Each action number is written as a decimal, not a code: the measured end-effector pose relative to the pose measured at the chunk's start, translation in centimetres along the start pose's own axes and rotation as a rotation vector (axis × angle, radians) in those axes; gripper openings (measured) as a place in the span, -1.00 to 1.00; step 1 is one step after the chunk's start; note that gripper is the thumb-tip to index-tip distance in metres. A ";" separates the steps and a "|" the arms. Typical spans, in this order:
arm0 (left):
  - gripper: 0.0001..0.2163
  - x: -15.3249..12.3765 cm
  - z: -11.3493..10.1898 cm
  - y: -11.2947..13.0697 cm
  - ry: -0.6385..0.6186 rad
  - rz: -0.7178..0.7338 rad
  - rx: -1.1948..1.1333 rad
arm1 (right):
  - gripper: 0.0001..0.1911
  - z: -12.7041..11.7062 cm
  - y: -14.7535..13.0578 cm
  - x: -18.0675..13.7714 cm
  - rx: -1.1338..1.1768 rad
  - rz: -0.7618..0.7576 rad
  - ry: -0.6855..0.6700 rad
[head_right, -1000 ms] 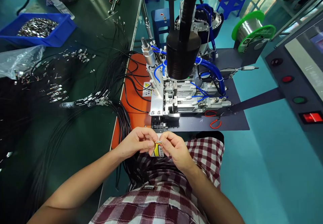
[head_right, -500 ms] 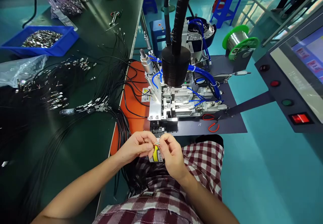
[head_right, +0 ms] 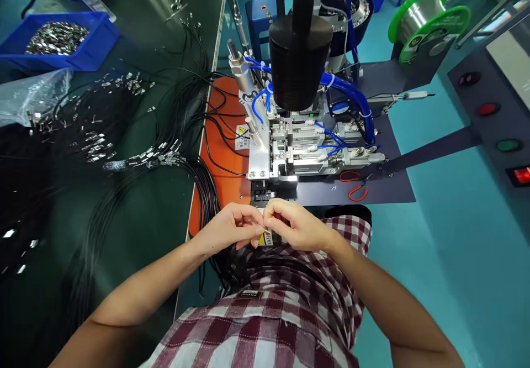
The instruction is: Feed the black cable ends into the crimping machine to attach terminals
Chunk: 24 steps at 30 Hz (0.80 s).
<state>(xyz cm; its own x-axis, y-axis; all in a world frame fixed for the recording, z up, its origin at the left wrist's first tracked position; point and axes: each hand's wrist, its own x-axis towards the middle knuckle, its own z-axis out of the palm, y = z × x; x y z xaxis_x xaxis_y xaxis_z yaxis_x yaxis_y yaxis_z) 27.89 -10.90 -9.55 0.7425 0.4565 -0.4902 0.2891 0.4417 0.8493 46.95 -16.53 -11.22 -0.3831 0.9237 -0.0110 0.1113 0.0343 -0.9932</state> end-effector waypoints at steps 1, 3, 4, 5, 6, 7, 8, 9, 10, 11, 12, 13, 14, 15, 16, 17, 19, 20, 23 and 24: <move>-0.81 0.0 0.2 0.0 0.053 0.020 0.006 | -0.81 0.0 -0.1 0.2 -0.015 0.007 0.025; -0.80 0.1 0.5 -0.1 0.164 0.056 -0.018 | -0.81 0.4 0.0 0.3 -0.004 0.043 0.154; -0.79 0.2 0.6 -0.1 0.212 0.067 -0.044 | -0.80 0.7 0.2 0.3 0.020 0.074 0.237; -0.78 0.3 0.7 -0.2 0.247 0.072 -0.075 | -0.80 1.1 0.5 0.2 0.048 0.108 0.317; -0.77 0.4 0.7 -0.3 0.267 0.076 -0.107 | -0.79 1.5 0.7 0.0 0.072 0.142 0.386; -0.77 0.5 0.7 -0.3 0.278 0.083 -0.136 | -0.79 1.9 1.0 -0.1 0.084 0.167 0.433; -0.77 0.6 0.7 -0.4 0.284 0.091 -0.159 | -0.80 2.3 1.2 -0.3 0.083 0.181 0.464; -0.77 0.6 0.7 -0.4 0.286 0.098 -0.174 | -0.81 2.7 1.3 -0.4 0.072 0.186 0.484; -0.77 0.7 0.6 -0.4 0.287 0.100 -0.182 | -0.83 3.0 1.4 -0.5 0.054 0.185 0.497; -0.77 0.7 0.6 -0.4 0.287 0.101 -0.184 | -0.84 3.3 1.3 -0.5 0.036 0.182 0.507; -0.77 0.7 0.5 -0.5 0.287 0.099 -0.181 | -0.86 3.5 1.2 -0.5 0.019 0.178 0.517; -0.77 0.6 0.5 -0.5 0.287 0.095 -0.175 | -0.87 3.6 1.1 -0.5 0.003 0.175 0.526; -0.77 0.6 0.5 -0.5 0.283 0.089 -0.166 | -0.87 3.6 0.9 -0.4 -0.012 0.171 0.533; -0.77 0.7 0.4 -0.5 0.275 0.084 -0.154 | -0.86 3.6 0.7 -0.3 -0.033 0.164 0.535; -0.77 0.7 0.4 -0.5 0.266 0.083 -0.137 | -0.86 3.5 0.6 -0.2 -0.062 0.154 0.533; -0.78 0.7 0.4 -0.5 0.256 0.089 -0.116 | -0.85 3.4 0.4 -0.2 -0.093 0.143 0.528; -0.79 0.9 0.4 -0.7 0.258 0.120 -0.058 | -0.84 3.3 0.3 -0.2 -0.122 0.139 0.520; -0.80 0.9 0.5 -0.8 0.281 0.149 -0.019 | -0.84 3.3 0.4 -0.2 -0.091 0.157 0.517; -0.84 1.1 0.8 -1.3 0.382 0.288 0.119 | -0.78 3.3 0.7 -0.2 0.172 0.279 0.479; -0.85 1.1 0.8 -1.4 0.400 0.339 0.150 | -0.77 3.3 0.9 -0.2 0.269 0.312 0.460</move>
<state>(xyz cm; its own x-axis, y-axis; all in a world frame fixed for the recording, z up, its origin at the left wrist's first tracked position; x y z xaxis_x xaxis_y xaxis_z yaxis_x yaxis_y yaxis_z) 28.80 -11.67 -11.16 0.5294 0.8255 -0.1959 0.1787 0.1172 0.9769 44.04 -17.93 -12.47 0.0717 0.9467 -0.3139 -0.1034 -0.3060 -0.9464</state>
